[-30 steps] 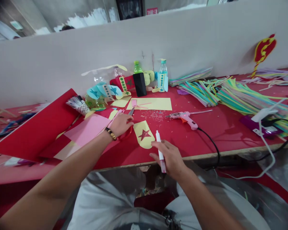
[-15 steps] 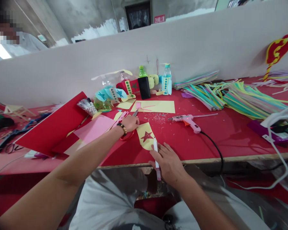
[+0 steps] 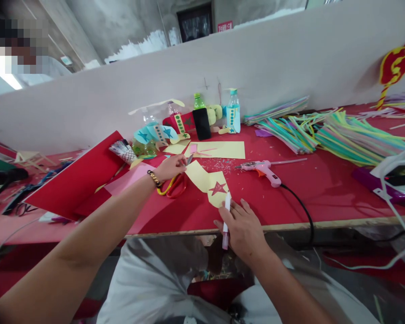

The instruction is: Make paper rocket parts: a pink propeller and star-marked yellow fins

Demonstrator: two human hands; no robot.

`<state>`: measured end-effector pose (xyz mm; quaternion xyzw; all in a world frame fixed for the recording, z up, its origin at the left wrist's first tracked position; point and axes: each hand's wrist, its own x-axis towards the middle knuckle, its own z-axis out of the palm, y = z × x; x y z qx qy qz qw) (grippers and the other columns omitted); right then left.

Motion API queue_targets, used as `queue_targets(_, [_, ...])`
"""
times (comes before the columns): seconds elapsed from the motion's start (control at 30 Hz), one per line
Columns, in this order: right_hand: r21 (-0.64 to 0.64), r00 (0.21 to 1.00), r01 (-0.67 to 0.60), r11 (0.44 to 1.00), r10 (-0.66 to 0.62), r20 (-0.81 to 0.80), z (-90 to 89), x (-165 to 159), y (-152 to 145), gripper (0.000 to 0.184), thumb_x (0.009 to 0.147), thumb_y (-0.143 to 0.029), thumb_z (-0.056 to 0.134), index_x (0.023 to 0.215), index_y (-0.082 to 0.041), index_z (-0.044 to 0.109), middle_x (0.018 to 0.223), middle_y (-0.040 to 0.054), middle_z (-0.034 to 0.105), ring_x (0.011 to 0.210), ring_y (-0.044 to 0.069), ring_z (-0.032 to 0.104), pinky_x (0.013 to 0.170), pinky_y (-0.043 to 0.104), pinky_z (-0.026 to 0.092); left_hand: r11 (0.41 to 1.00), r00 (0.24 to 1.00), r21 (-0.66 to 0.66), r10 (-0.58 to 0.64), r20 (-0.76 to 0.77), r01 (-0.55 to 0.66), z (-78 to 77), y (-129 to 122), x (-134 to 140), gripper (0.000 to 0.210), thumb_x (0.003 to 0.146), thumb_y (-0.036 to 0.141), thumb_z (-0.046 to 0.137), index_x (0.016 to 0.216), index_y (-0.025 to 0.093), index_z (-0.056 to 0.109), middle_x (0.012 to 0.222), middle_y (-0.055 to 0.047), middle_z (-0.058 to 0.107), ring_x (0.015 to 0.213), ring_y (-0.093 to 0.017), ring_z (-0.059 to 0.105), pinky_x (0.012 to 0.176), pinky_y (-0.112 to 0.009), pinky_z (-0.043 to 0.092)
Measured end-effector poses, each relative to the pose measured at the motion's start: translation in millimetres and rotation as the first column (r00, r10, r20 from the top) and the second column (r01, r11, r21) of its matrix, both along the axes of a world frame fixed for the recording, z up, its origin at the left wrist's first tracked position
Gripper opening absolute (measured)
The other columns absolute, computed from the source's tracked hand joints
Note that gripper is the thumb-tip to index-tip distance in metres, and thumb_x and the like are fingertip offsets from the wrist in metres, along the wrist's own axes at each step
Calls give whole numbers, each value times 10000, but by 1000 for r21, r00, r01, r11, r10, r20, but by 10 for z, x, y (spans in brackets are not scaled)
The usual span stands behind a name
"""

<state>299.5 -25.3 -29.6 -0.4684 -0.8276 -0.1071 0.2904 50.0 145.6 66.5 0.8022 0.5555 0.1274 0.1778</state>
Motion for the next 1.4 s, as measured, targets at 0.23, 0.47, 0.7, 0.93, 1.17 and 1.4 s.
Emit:
queue_targets(0.23, [-17, 992, 125, 992, -125, -17, -29, 134, 61, 338, 909, -376, 562, 1130, -126, 616, 1133, 179, 711, 1084, 346, 645, 980, 525, 460, 984, 960, -122, -96, 262, 132, 360, -382, -265, 216, 882, 307, 517, 953, 158, 657, 992, -55, 699, 927, -147, 655, 819, -262, 526])
queue_targets(0.47, [47, 972, 56, 997, -44, -232, -7, 157, 28, 329, 868, -265, 620, 1177, -163, 575, 1164, 156, 704, 1041, 304, 668, 915, 458, 528, 981, 943, -77, -150, 296, 180, 723, -851, -327, 241, 846, 401, 640, 905, 183, 725, 823, -20, 696, 738, -128, 607, 666, -225, 480])
queue_targets(0.7, [26, 939, 15, 1000, -5, -345, -46, 192, 8, 362, 852, -189, 640, 1208, -204, 573, 1184, 131, 699, 1079, 261, 670, 946, 417, 530, 949, 946, 37, -316, 75, 315, 730, -630, 24, 239, 875, 362, 575, 774, 169, 675, 754, 1, 617, 699, -114, 537, 661, -225, 409])
queue_targets(0.93, [13, 933, 11, 1000, -5, -361, -69, 216, -11, 382, 831, -163, 666, 1203, -195, 587, 1166, 120, 705, 1077, 251, 671, 954, 402, 528, 932, 946, -162, -315, 81, 324, 48, 54, 461, 219, 861, 326, 569, 786, 147, 668, 683, 15, 629, 627, -105, 551, 614, -218, 419])
queue_targets(1.17, [18, 919, -5, 1000, 11, -393, -43, 214, -24, 412, 816, -98, 658, 1215, -179, 601, 1158, 115, 708, 1065, 231, 670, 959, 365, 514, 978, 978, 71, -200, 62, 196, -333, -70, 491, 331, 900, 307, 576, 1180, 134, 608, 1210, -112, 619, 1126, -233, 552, 996, -380, 417])
queue_targets(1.4, [-43, 798, -16, 999, -13, -603, 128, 173, -73, 338, 908, -183, 544, 1238, -171, 613, 982, 89, 733, 951, 229, 672, 858, 365, 515, 843, 843, 87, -513, -162, 530, -379, -868, 21, 489, 925, 369, 579, 1382, 213, 503, 1433, -115, 455, 1351, -264, 376, 1125, -427, 332])
